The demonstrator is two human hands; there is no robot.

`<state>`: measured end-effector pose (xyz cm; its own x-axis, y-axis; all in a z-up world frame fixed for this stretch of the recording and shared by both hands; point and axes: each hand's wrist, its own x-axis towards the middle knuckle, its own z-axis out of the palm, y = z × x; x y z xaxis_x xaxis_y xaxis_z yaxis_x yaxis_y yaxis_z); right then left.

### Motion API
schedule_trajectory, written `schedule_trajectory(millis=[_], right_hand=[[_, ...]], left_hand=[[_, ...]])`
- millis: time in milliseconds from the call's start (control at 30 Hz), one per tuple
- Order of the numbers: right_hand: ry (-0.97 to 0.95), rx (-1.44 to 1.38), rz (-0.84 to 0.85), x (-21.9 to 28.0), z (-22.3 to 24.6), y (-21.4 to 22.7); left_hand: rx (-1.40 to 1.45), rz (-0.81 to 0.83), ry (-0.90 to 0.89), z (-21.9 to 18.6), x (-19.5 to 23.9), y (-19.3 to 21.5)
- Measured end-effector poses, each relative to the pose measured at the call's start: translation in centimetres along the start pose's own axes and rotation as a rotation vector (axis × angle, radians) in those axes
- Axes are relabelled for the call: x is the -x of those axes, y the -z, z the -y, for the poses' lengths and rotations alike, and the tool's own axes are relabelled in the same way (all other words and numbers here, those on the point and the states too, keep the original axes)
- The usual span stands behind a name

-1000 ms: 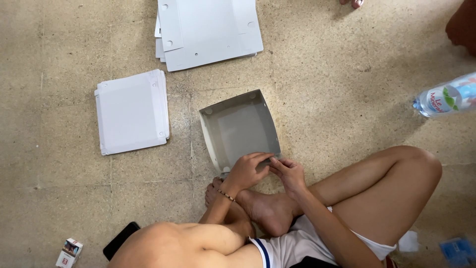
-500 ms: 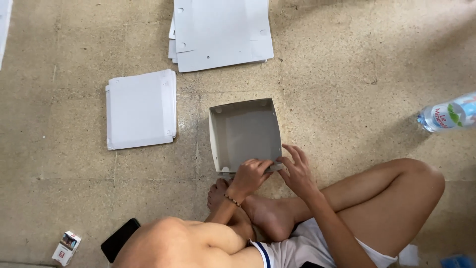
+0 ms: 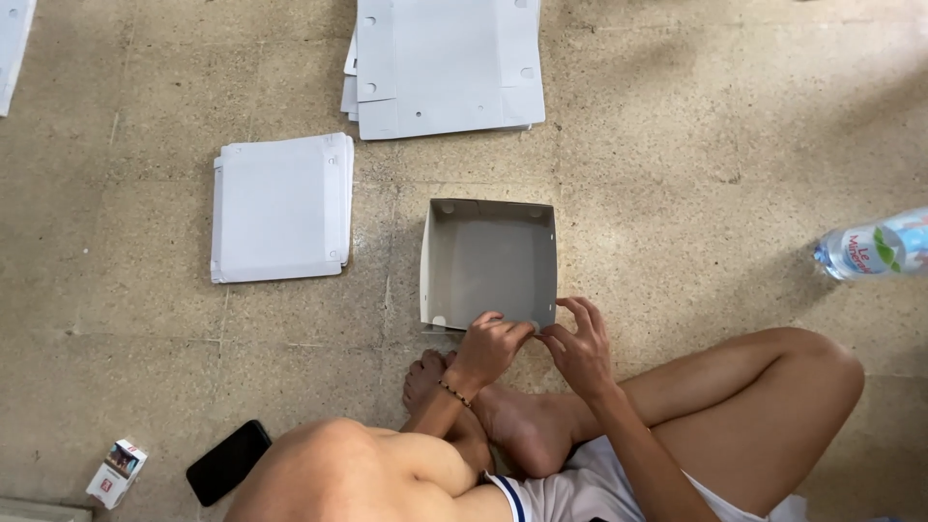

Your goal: The person sits on the floor and assembles flat-packed cardboard boxes by folding the side flaps and tucking tabs into slots. They complete one box and begin a second, placing the finished box aside.

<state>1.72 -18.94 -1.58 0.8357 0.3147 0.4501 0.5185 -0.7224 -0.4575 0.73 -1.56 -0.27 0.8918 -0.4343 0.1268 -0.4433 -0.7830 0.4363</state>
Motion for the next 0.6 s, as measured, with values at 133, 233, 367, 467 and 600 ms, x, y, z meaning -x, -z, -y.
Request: schedule_trajectory(millis=[133, 233, 367, 467, 600], right_hand=[[0.015, -0.014, -0.007, 0.0, 0.0, -0.1], [0.006, -0.025, -0.005, -0.2, 0.6, 0.1], [0.034, 0.034, 0.017, -0.4, 0.9, 0.3], [-0.011, 0.065, 0.043, -0.3, 0.4, 0.8], [-0.17, 0.134, 0.119, 0.1, -1.7, 1.1]], left_hand=[[-0.002, -0.007, 0.014, -0.8, -0.3, 0.9], [-0.013, -0.021, 0.039, -0.8, -0.2, 0.5], [-0.105, -0.072, 0.024, -0.1, -0.1, -0.7], [-0.127, -0.179, 0.076, 0.1, 0.1, 0.7], [-0.128, -0.36, 0.263, 0.8, 0.5, 3.5]])
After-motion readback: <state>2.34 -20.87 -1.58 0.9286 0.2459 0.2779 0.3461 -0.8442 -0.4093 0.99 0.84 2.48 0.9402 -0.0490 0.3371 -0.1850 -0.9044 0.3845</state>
